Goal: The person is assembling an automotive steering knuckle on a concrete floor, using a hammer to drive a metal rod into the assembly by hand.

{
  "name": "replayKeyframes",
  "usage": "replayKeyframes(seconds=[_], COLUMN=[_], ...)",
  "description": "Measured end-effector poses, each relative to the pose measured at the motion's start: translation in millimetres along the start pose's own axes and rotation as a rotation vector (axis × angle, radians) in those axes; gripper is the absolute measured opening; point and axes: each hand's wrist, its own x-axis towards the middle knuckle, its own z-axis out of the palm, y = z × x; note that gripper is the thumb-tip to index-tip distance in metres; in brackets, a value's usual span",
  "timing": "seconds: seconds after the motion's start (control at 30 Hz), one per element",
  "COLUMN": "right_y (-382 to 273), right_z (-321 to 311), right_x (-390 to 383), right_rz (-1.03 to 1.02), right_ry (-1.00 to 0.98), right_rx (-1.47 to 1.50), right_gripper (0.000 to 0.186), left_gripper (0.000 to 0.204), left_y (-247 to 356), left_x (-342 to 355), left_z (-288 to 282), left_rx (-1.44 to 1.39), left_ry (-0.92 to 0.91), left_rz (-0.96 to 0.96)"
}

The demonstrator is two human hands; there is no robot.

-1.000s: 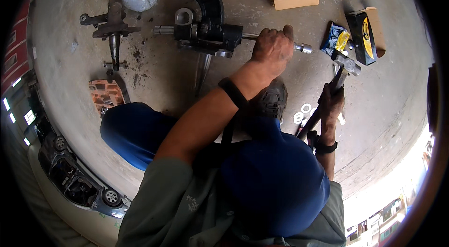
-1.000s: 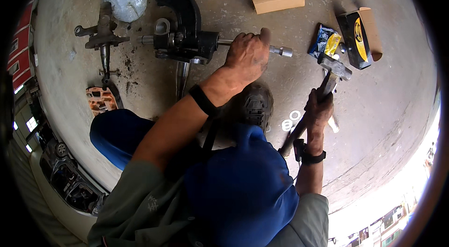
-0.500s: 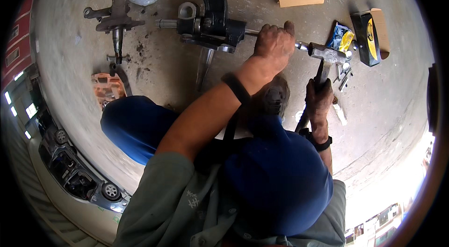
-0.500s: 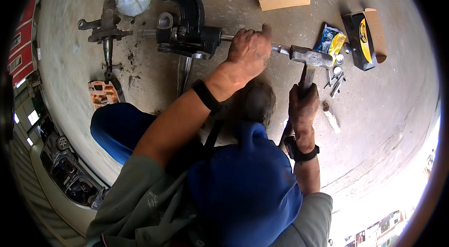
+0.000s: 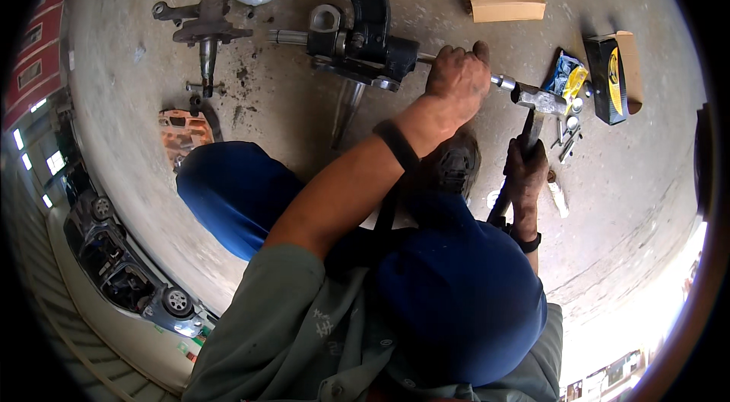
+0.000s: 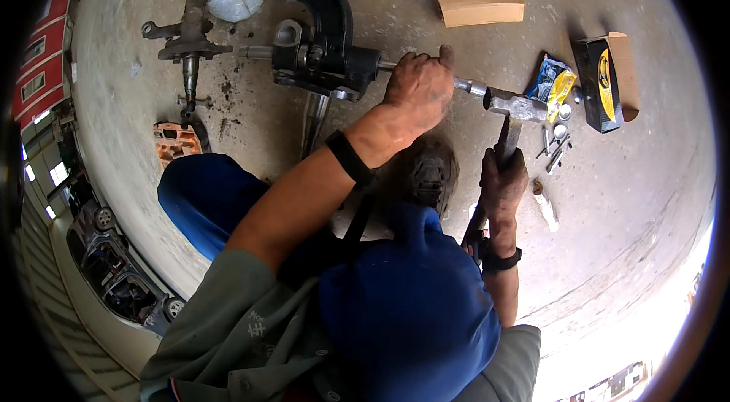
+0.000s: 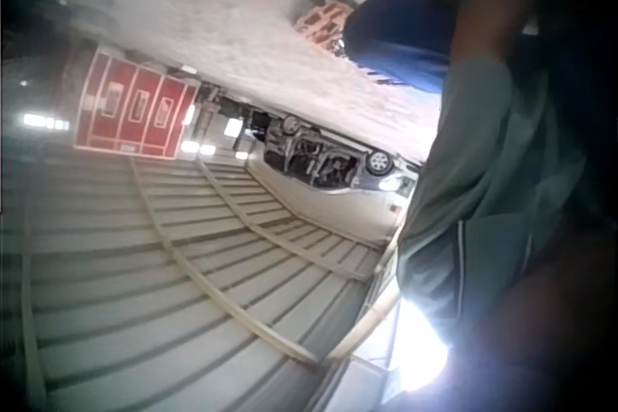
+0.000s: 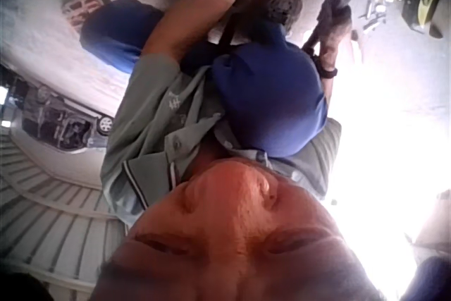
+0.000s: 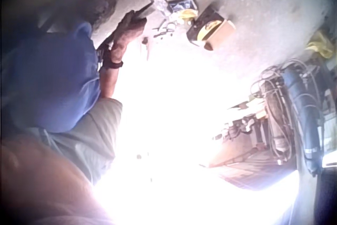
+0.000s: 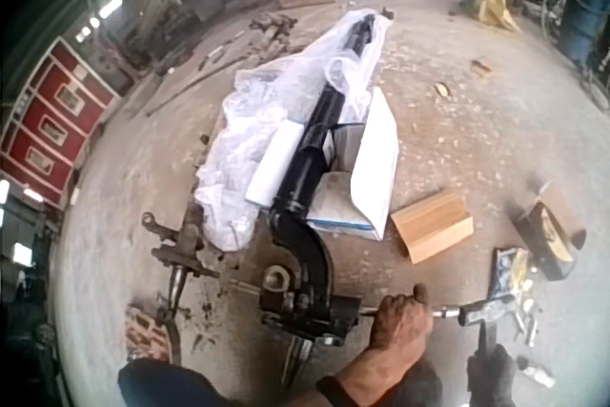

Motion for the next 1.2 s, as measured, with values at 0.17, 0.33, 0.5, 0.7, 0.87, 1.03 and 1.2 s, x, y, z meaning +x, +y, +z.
replayKeyframes(seconds=[0.17, 0.33, 0.5, 0.7, 0.87, 1.03, 1.2], right_y=[14.2, 2.4, -0.8, -16.5, -6.7, 24.0, 62.6], right_z=[-15.9, -0.3, -4.2, 4.1, 0.3, -17.1, -36.8], right_x=[10.7, 6.6, 5.6, 0.2, 2.6, 1.3, -0.6], right_rz=[0.092, -0.036, 0.085, 0.051, 0.03, 0.107, 0.123], right_ry=[0.119, -0.003, -0.027, -0.073, -0.09, -0.004, 0.101], right_rx=[0.068, -0.082, 0.057, 0.143, 0.066, 0.159, -0.043], right_gripper=[0.027, 0.026, 0.027, 0.027, 0.026, 0.023, 0.036], left_gripper=[0.029, 0.028, 0.03, 0.03, 0.031, 0.034, 0.033], left_y=[0.8, -3.5, -4.4, -6.3, 0.6, 40.0, 80.6], left_x=[1.1, -1.6, -1.7, 1.0, -1.3, 5.1, -2.1], left_z=[-4.2, 10.0, 5.1, 4.1, 18.1, 35.6, 53.6], left_rx=[0.031, 0.073, 0.03, 0.043, 0.131, 0.156, 0.084], left_ry=[-0.033, 0.063, -0.009, -0.045, 0.031, -0.027, -0.109], left_rz=[0.028, 0.006, 0.01, -0.027, -0.038, 0.018, 0.157])
